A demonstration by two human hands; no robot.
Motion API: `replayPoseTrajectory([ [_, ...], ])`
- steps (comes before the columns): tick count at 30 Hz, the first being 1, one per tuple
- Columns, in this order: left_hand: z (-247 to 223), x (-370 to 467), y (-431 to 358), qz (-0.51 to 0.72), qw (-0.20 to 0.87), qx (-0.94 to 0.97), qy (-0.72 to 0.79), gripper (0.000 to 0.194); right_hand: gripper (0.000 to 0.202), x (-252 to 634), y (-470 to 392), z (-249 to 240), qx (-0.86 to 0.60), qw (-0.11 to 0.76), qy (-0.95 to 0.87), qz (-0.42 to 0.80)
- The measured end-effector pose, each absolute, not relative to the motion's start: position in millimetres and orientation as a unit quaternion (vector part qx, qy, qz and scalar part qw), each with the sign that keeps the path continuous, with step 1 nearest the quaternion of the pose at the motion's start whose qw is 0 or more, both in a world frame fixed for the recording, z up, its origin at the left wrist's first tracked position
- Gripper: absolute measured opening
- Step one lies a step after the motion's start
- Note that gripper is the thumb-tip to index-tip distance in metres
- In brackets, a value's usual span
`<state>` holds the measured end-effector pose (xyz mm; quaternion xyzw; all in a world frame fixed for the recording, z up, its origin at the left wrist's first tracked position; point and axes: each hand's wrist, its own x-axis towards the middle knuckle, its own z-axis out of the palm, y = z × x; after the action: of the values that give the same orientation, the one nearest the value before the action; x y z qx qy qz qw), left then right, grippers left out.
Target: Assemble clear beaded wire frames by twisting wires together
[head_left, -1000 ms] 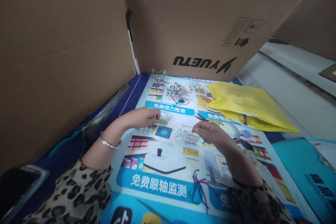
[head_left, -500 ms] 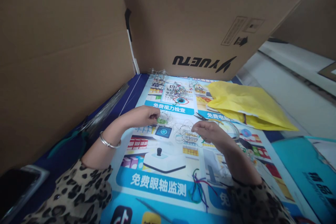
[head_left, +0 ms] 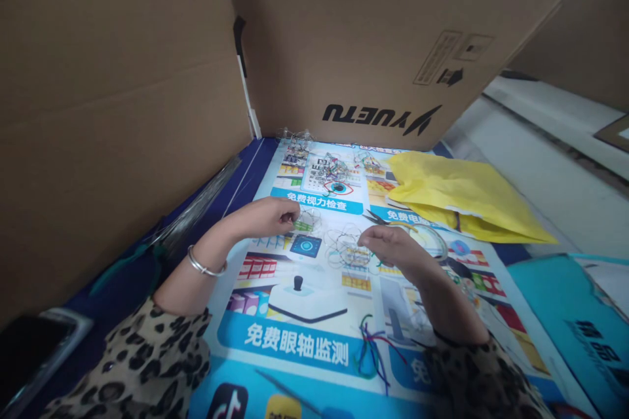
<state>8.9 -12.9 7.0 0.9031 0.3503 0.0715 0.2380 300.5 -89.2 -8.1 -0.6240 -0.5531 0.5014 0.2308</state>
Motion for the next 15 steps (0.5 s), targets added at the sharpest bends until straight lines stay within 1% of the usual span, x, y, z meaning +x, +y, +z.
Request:
replayPoseTrajectory([
  [15, 12.0, 10.1, -14.5, 0.066, 0.241, 0.904, 0.348, 0.012, 0.026, 299.6, -89.9, -6.4, -0.622, 0.233, -0.556, 0.5],
])
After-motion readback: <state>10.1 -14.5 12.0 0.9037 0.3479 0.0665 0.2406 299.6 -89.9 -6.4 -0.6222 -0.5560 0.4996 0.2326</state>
